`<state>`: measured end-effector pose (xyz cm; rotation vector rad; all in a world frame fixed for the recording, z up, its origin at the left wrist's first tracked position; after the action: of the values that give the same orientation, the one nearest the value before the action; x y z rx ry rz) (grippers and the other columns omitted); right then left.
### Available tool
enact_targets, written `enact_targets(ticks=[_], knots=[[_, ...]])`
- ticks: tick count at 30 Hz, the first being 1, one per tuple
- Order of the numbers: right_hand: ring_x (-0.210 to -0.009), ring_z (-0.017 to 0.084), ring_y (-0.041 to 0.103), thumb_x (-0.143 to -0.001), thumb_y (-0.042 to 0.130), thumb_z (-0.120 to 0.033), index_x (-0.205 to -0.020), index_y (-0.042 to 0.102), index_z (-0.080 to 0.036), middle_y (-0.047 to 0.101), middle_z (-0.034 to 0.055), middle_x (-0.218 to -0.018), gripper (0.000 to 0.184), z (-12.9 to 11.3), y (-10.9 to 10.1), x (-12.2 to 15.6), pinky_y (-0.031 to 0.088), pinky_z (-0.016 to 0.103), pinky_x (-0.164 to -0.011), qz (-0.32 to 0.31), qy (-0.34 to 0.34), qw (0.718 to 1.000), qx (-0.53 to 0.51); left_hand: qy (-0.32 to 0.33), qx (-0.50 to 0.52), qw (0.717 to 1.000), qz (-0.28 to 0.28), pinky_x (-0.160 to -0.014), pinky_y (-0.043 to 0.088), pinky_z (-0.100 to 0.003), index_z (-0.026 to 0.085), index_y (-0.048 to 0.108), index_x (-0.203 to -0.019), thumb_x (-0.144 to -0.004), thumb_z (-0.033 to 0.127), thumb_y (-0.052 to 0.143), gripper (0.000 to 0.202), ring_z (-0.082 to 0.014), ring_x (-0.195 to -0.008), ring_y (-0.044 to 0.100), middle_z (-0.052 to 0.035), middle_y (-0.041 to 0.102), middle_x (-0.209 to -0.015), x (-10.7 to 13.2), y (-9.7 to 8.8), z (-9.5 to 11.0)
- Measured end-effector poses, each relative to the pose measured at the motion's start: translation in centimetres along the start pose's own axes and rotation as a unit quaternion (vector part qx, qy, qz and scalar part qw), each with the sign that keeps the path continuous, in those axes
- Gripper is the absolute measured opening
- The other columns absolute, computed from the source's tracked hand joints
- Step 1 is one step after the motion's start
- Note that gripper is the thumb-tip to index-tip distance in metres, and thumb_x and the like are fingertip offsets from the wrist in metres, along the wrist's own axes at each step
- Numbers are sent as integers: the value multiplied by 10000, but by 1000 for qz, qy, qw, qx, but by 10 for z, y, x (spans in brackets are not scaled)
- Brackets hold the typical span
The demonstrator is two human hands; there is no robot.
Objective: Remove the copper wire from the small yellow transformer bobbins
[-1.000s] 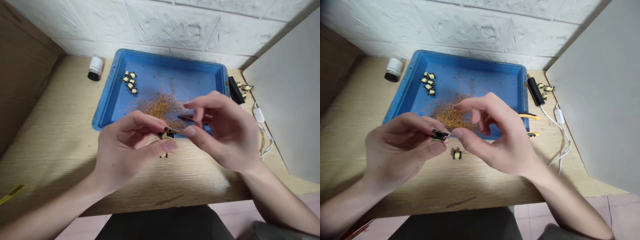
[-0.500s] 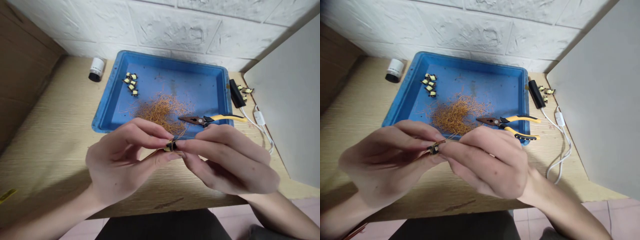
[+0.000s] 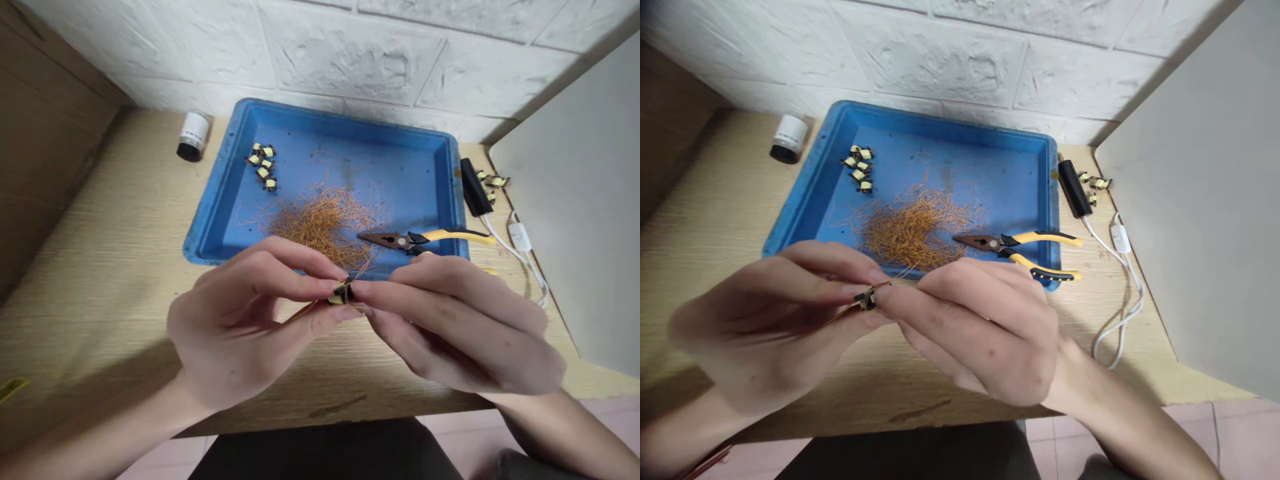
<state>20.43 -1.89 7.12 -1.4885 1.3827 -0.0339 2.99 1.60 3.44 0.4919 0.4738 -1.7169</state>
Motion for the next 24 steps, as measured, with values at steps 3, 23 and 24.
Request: enact_targets(ticks=[3,23,24], knots=[[-712,146,753,-1054,703,-212,-1171,810,-234,838,0,-957,160,-2,1,-1,695,268,-705,-16,-17,1000,-8,4,-13,1000,-12,-869,669,-68,161,707,-900,-814,31,936,277,-29,-929,783,48,799,-1004,-2,-1,3],[-702,143,747,-920,762,-83,-1138,765,-201,818,19,-916,248,4,2,-7,623,286,-591,35,-46,995,-82,49,-125,991,-26,-814,649,-87,167,728,-906,-850,93,930,222,-31,-874,779,33,800,-1010,-3,-4,6],[-663,141,724,-922,720,-62,-1090,773,-215,810,16,-865,234,7,1,-11,590,291,-549,52,-29,993,-97,57,-166,984,-33,-802,654,-115,178,742,-922,-864,107,919,199,-45,-876,780,26,806,-1026,-2,-5,5]])
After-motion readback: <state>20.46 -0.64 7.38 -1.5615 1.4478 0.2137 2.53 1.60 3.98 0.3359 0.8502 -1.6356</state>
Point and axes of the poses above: each hand's wrist, its own x-axis away from the middle knuckle, its own y-axis out of the palm, z = x × y, the point moved 7 cm from there along -x, towards the middle knuckle
